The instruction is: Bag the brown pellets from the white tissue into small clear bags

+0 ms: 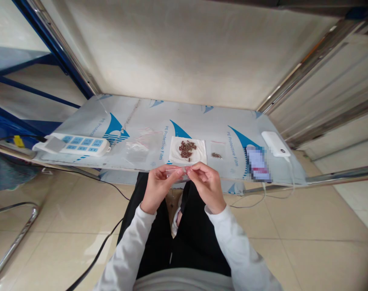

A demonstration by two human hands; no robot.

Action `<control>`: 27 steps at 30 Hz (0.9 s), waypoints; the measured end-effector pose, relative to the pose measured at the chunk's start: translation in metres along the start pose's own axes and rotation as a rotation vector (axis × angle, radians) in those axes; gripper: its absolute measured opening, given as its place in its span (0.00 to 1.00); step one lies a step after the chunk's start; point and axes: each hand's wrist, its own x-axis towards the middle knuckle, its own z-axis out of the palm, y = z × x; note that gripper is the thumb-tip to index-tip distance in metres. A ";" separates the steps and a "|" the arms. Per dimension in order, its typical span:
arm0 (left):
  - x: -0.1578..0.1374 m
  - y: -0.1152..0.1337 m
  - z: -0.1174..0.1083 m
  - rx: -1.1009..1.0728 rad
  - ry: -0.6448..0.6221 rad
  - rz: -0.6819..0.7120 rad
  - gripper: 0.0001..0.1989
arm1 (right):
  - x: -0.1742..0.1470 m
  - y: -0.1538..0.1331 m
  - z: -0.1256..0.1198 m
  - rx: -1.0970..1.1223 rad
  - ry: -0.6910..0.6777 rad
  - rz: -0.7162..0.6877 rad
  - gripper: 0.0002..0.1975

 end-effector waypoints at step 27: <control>0.048 -0.023 -0.102 0.908 0.623 0.116 0.18 | 0.088 0.035 -0.105 -0.211 0.324 0.114 0.32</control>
